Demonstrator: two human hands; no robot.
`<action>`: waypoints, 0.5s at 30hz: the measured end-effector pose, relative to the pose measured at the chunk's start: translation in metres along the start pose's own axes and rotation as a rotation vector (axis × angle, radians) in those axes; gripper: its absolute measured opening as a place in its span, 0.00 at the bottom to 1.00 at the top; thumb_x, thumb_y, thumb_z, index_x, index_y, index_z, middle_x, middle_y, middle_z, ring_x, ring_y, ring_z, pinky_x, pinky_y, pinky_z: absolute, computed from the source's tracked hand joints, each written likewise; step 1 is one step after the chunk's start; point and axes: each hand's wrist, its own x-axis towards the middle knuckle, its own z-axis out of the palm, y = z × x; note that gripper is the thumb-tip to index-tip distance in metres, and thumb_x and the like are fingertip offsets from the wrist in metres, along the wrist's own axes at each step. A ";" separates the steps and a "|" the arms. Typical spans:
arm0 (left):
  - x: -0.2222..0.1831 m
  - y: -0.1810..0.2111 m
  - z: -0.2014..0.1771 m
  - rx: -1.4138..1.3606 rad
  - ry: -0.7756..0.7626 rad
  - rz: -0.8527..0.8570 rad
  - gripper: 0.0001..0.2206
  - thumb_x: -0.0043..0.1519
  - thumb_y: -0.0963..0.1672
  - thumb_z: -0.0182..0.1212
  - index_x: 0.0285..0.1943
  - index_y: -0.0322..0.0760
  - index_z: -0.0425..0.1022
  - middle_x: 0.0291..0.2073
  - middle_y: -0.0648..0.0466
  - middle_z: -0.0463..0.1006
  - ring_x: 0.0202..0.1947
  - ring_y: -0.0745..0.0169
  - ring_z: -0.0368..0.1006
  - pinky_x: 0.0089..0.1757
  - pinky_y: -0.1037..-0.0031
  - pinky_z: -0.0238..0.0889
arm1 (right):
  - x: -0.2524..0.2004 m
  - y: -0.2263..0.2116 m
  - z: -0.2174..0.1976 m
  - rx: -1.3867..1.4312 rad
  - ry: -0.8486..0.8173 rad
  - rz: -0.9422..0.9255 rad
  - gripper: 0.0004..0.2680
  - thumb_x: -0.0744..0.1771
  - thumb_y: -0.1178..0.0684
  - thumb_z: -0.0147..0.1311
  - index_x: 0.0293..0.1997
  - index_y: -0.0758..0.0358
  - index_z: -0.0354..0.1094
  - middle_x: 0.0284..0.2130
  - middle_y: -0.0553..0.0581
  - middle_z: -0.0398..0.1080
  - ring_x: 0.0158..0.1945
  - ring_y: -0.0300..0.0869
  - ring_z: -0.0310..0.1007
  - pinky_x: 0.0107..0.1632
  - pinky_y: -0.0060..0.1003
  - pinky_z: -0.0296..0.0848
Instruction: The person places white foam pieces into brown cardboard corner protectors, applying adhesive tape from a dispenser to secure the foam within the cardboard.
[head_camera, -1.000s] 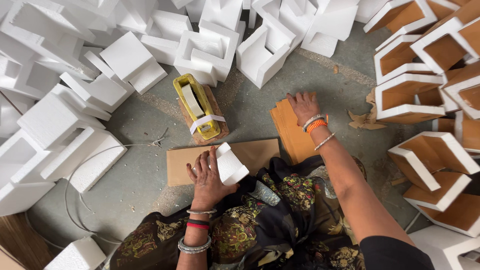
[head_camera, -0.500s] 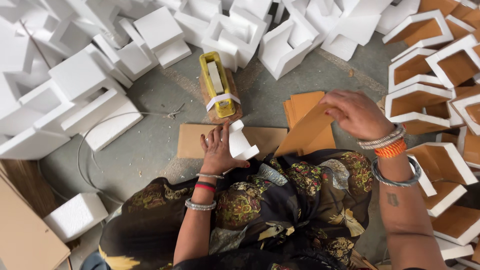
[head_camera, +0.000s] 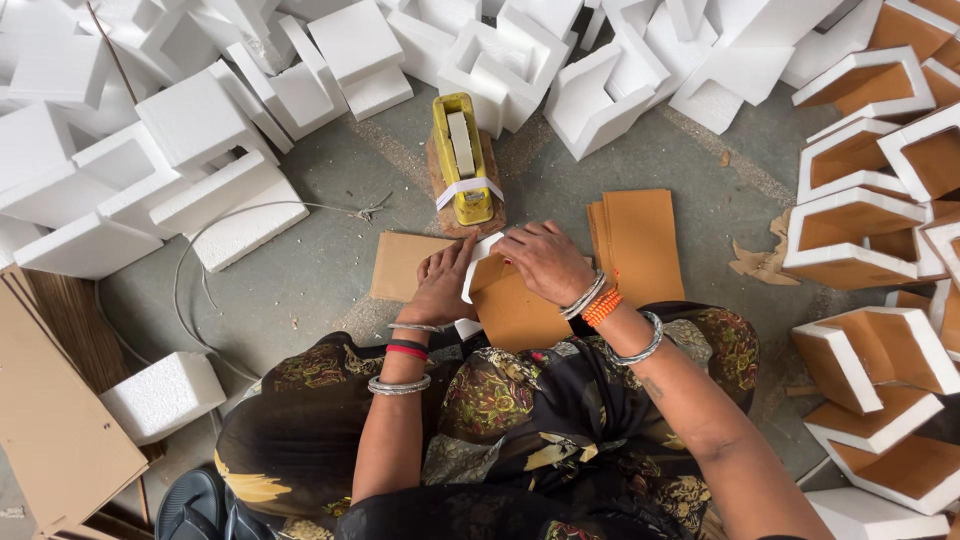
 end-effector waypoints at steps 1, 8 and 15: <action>0.000 -0.002 -0.002 -0.036 -0.057 -0.015 0.65 0.35 0.50 0.80 0.81 0.50 0.34 0.72 0.41 0.54 0.73 0.38 0.47 0.67 0.48 0.36 | -0.001 -0.001 0.005 0.001 -0.003 -0.001 0.08 0.67 0.58 0.54 0.50 0.54 0.70 0.43 0.49 0.73 0.50 0.44 0.70 0.54 0.44 0.63; 0.010 -0.032 -0.001 -0.335 -0.110 0.017 0.60 0.37 0.43 0.78 0.81 0.48 0.40 0.74 0.44 0.55 0.74 0.38 0.46 0.67 0.50 0.39 | 0.014 -0.008 0.056 -0.131 0.012 -0.183 0.16 0.62 0.61 0.59 0.55 0.54 0.68 0.48 0.51 0.72 0.52 0.45 0.69 0.57 0.45 0.63; 0.005 -0.039 0.021 -0.524 0.210 0.107 0.31 0.52 0.40 0.71 0.68 0.34 0.66 0.60 0.41 0.75 0.62 0.44 0.71 0.59 0.64 0.64 | 0.022 -0.040 0.045 -0.114 0.228 -0.114 0.25 0.60 0.57 0.61 0.66 0.59 0.62 0.57 0.62 0.64 0.61 0.54 0.64 0.67 0.49 0.60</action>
